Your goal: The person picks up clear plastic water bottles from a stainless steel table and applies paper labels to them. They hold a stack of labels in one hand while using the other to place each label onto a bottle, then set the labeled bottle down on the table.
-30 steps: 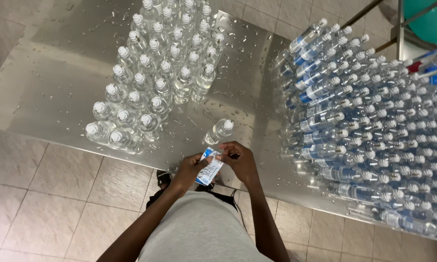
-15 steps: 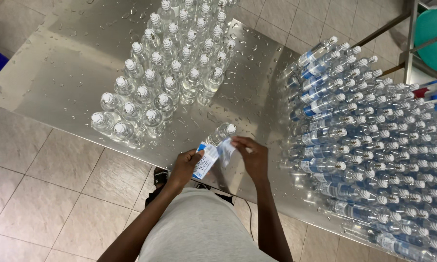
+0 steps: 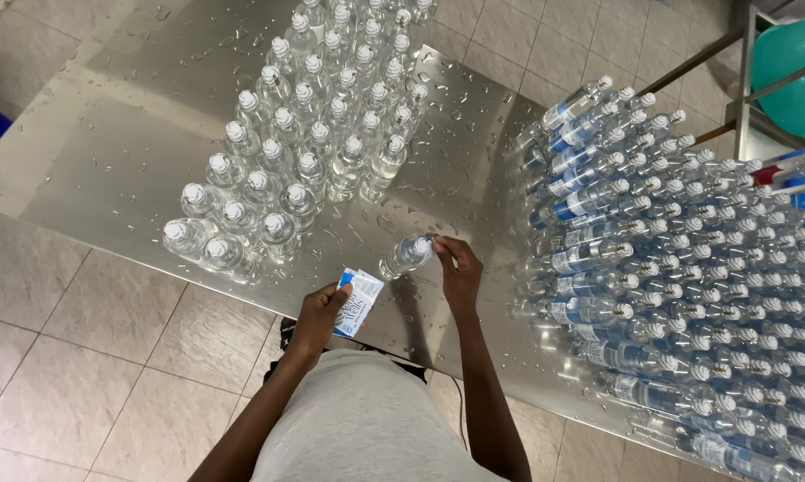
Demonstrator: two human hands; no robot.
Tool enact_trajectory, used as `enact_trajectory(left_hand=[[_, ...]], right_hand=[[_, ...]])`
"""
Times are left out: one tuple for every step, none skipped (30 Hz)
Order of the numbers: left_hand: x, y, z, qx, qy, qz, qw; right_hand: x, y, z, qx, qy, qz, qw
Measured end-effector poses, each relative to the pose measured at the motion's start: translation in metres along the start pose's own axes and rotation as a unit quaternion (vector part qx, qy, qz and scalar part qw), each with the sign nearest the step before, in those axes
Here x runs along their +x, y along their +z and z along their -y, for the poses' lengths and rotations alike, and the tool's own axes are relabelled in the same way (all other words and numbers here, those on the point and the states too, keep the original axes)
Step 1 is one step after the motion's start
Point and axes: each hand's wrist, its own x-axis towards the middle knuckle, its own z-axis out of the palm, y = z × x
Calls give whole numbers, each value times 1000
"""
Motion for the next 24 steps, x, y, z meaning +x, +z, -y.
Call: enact_trajectory(left_hand=[[2, 0, 2, 0, -3, 0, 1000], [3, 0, 4, 0, -5, 3, 1000], [5, -1, 6, 1, -7, 6, 1000], [4, -1, 5, 3, -10, 7, 1000], [5, -1, 2, 7, -15, 11, 1000], [5, -1, -1, 11, -20, 16, 1000], [4, -2, -1, 14, -22, 16, 1000], [3, -2, -1, 13, -25, 16, 999], [4, -3, -2, 13, -26, 16, 999], [3, -3, -5, 15, -26, 16, 999], [2, -3, -7, 18, -29, 16, 999], [1, -3, -10, 22, -32, 15, 999], [1, -4, -9, 23, -32, 16, 999], [1, -5, -8, 22, -34, 16, 999], [1, -6, -7, 21, -36, 15, 999], [2, -7, -5, 22, -37, 15, 999], [4, -9, -2, 19, -36, 16, 999], [5, -10, 0, 17, -36, 18, 999], [2, -9, -2, 17, -37, 18, 999], [0, -8, -4, 19, -39, 17, 999], [-3, -8, -7, 21, -40, 16, 999], [-4, -8, -8, 21, -40, 16, 999], [-5, -8, -9, 23, -41, 17, 999], [-7, -8, -10, 24, -42, 18, 999]], right_hand=[[-4, 0, 1, -1, 3, 0, 1000], [-7, 0, 1, 3, -15, 10, 1000], [-12, 0, 2, 7, -34, 17, 999], [-15, -2, 1, 7, -30, 16, 999], [-17, -4, -1, -10, -35, 29, 999], [-18, -5, -2, -28, -41, 41, 998], [-19, -6, 7, -27, -38, 39, 998], [-21, -7, 17, -55, -52, 54, 996], [-20, -7, 26, -83, -67, 68, 992], [-20, -10, 21, -81, -67, 66, 992], [-21, -13, 16, -91, -55, 69, 992], [-23, -15, 11, -100, -44, 73, 991], [-23, -15, 11, -99, -43, 72, 992], [-23, -14, 10, -111, -41, 75, 990], [-25, -13, 10, -123, -38, 79, 989], [-23, -7, 12, -122, -36, 78, 989], [-20, 0, 14, -90, -43, 76, 992], [-18, 6, 16, -58, -50, 74, 994], [-19, 10, 7, -59, -49, 74, 994], [-19, 14, -1, -58, -37, 91, 994], [-19, 18, -10, -56, -25, 107, 992], [-21, 21, -9, -55, -25, 107, 992], [-21, 22, -8, -56, -3, 111, 992], [-22, 24, -7, -57, 20, 114, 992]])
